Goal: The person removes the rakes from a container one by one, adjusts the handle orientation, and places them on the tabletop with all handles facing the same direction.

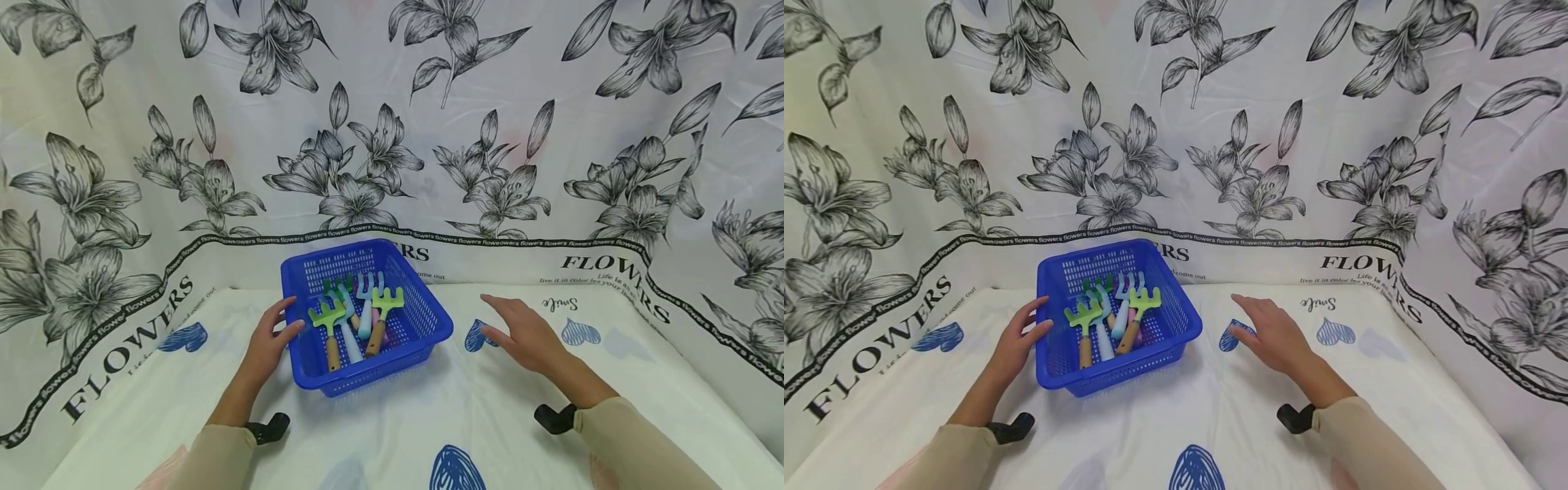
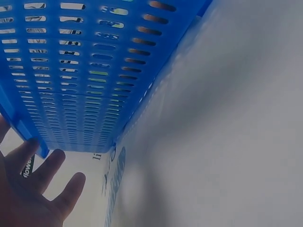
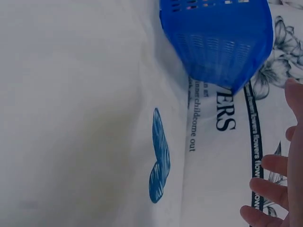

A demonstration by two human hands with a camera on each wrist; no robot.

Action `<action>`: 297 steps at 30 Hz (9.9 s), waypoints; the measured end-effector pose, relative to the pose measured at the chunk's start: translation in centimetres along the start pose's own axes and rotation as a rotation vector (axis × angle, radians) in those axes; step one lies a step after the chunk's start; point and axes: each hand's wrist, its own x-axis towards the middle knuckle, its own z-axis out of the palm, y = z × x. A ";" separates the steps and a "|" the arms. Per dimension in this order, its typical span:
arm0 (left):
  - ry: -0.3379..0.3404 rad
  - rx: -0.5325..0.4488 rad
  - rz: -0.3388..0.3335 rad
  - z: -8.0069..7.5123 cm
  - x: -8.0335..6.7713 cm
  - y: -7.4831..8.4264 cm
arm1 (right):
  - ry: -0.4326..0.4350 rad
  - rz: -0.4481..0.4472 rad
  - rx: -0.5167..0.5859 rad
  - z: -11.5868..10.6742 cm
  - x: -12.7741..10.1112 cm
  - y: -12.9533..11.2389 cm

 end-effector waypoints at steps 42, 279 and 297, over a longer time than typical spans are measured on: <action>-0.015 -0.198 -0.090 0.3 -0.4 -0.4 | -0.055 -0.129 0.264 2.1 5.2 -10.2; -0.002 -0.199 -0.066 0.6 -0.6 -0.8 | 0.095 0.468 0.417 8.7 3.8 -2.3; -0.001 -0.198 -0.065 0.6 -0.7 -0.8 | 0.153 0.536 0.465 6.4 5.2 -3.8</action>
